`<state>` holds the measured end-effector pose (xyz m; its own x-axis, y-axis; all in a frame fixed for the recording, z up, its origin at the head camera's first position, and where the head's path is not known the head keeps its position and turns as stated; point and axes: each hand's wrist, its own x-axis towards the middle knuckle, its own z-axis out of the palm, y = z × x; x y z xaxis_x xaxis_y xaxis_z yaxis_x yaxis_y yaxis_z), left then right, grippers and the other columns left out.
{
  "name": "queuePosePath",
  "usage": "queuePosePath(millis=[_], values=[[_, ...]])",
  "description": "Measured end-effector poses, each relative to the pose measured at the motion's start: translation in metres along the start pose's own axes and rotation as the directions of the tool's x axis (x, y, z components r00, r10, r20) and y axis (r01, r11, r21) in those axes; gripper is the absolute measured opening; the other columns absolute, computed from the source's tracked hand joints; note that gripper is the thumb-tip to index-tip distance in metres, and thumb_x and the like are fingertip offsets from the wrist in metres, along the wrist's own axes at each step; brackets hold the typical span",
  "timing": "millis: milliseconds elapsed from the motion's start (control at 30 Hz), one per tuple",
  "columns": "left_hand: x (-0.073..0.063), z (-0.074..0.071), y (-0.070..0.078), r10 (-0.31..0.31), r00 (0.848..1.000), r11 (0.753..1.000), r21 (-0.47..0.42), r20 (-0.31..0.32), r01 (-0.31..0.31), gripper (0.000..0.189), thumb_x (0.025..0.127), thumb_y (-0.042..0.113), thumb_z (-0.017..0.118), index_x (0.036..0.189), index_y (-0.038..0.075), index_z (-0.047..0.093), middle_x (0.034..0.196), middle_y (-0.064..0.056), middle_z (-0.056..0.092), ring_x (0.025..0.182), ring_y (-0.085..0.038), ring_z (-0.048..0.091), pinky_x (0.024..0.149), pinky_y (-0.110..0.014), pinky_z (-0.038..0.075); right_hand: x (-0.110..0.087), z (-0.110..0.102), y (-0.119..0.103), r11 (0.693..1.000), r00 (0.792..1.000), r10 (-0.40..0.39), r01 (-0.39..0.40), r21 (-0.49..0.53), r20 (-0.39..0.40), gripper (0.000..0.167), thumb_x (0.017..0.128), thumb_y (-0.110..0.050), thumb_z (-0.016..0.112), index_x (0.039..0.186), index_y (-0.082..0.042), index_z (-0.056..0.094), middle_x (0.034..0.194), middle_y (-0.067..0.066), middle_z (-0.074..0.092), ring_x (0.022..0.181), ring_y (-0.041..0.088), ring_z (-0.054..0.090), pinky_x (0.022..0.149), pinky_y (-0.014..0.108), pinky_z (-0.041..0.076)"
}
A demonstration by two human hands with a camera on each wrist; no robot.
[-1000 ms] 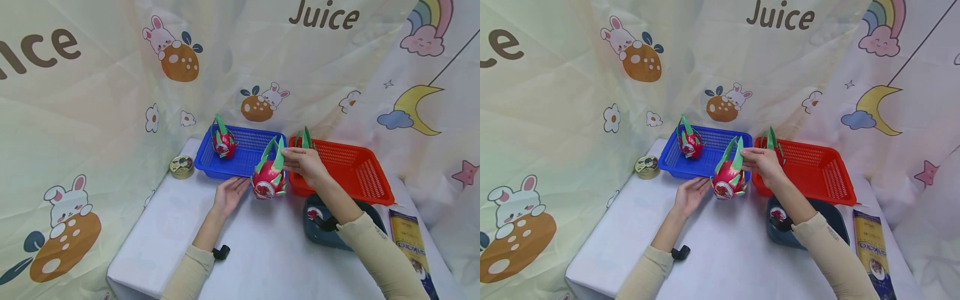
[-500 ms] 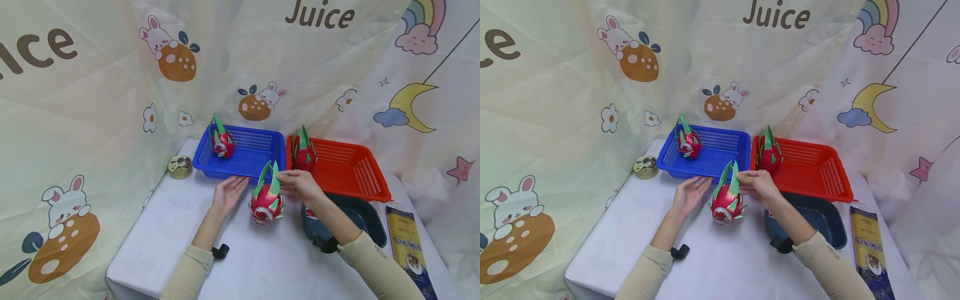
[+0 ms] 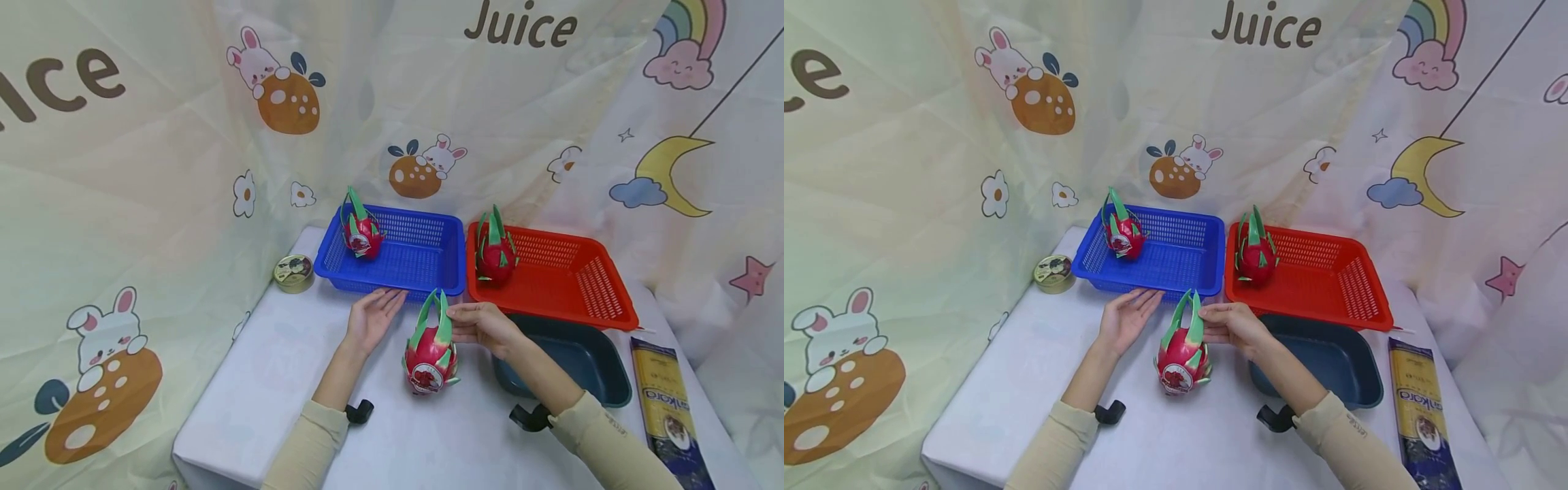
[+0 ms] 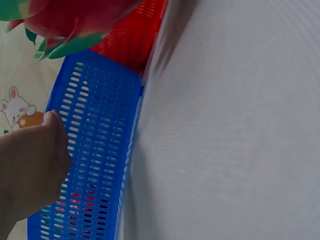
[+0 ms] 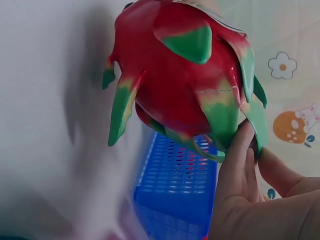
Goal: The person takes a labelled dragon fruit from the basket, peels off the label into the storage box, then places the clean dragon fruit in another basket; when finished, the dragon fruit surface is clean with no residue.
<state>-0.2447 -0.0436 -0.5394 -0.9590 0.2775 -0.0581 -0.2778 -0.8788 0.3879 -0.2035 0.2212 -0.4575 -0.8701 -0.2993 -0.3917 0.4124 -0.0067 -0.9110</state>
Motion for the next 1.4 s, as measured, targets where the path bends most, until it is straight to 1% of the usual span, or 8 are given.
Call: queuePosePath(millis=[400,500,600,733,900,1033,1233,1400], values=[[0.001,-0.001,0.001,-0.011,0.999,0.999,0.053,0.037,0.009,0.009,0.107,0.004,0.035,0.114,0.000,0.041,0.159,-0.036,0.028,0.152,-0.049,0.026,0.124,-0.047,0.033,0.012,-0.008,0.008,1.000,0.998,-0.015,0.014,-0.014,-0.059,0.029,0.103,-0.014,0.066,0.125,0.004,0.072,0.102,0.010,0.079,0.091,0.023,0.079,0.084,0.039,0.063],[-0.001,-0.001,0.001,-0.018,0.998,0.995,0.101,0.059,0.012,0.011,0.108,0.002,0.035,0.109,0.000,0.046,0.147,-0.032,0.044,0.152,-0.051,0.027,0.124,-0.047,0.032,0.014,-0.004,0.008,0.999,0.998,-0.033,0.031,-0.038,-0.060,0.036,0.102,-0.013,0.068,0.131,0.009,0.066,0.105,0.012,0.079,0.092,0.023,0.078,0.085,0.038,0.063],[-0.001,-0.002,0.004,-0.061,0.994,0.978,0.207,0.095,0.040,0.020,0.110,0.001,0.035,0.124,-0.008,0.046,0.145,-0.034,0.046,0.151,-0.050,0.030,0.124,-0.046,0.032,0.016,0.002,0.006,0.995,0.997,-0.038,0.031,-0.096,-0.070,0.038,0.101,-0.014,0.069,0.130,0.010,0.065,0.105,0.014,0.078,0.092,0.024,0.078,0.091,0.043,0.060],[-0.003,-0.005,0.008,-0.178,0.978,0.893,0.435,0.108,0.114,0.042,0.111,0.000,0.038,0.151,-0.014,0.034,0.156,-0.035,0.040,0.147,-0.045,0.040,0.122,-0.047,0.034,0.020,0.006,0.005,0.988,0.993,-0.045,0.028,-0.152,-0.108,0.034,0.101,-0.012,0.068,0.127,0.010,0.066,0.109,0.019,0.077,0.093,0.026,0.078,0.095,0.047,0.057],[-0.004,-0.007,0.011,-0.261,0.958,0.760,0.637,0.114,0.131,0.044,0.109,0.000,0.043,0.152,-0.011,0.041,0.153,-0.031,0.049,0.143,-0.043,0.047,0.121,-0.050,0.035,0.024,0.005,0.010,0.993,0.986,-0.038,0.019,-0.115,-0.164,0.032,0.103,-0.009,0.063,0.128,0.011,0.066,0.113,0.020,0.076,0.096,0.024,0.077,0.090,0.039,0.061],[-0.001,-0.011,0.007,-0.253,0.961,0.712,0.694,0.112,0.107,0.045,0.109,0.001,0.045,0.152,-0.009,0.041,0.154,-0.031,0.046,0.144,-0.042,0.047,0.122,-0.050,0.034,0.025,0.003,0.012,0.994,0.984,-0.027,0.008,-0.108,-0.175,0.031,0.104,-0.010,0.063,0.128,0.009,0.067,0.116,0.021,0.075,0.099,0.026,0.076,0.092,0.039,0.061],[0.005,-0.018,0.005,-0.268,0.962,0.591,0.797,0.051,0.122,0.040,0.107,0.008,0.054,0.144,-0.007,0.057,0.145,-0.021,0.060,0.133,-0.026,0.060,0.116,-0.043,0.045,0.032,0.005,0.009,0.990,0.981,-0.049,0.023,-0.140,-0.188,0.032,0.103,-0.015,0.064,0.126,0.007,0.068,0.110,0.019,0.074,0.092,0.022,0.073,0.094,0.040,0.061],[0.001,-0.018,0.009,-0.280,0.959,0.543,0.829,0.028,0.135,0.036,0.102,0.005,0.062,0.136,-0.007,0.064,0.131,-0.015,0.071,0.115,-0.020,0.069,0.104,-0.039,0.055,0.035,0.010,0.010,0.987,0.978,-0.045,0.013,-0.158,-0.204,0.036,0.103,-0.018,0.065,0.130,0.004,0.068,0.108,0.012,0.078,0.099,0.023,0.075,0.095,0.042,0.060]])
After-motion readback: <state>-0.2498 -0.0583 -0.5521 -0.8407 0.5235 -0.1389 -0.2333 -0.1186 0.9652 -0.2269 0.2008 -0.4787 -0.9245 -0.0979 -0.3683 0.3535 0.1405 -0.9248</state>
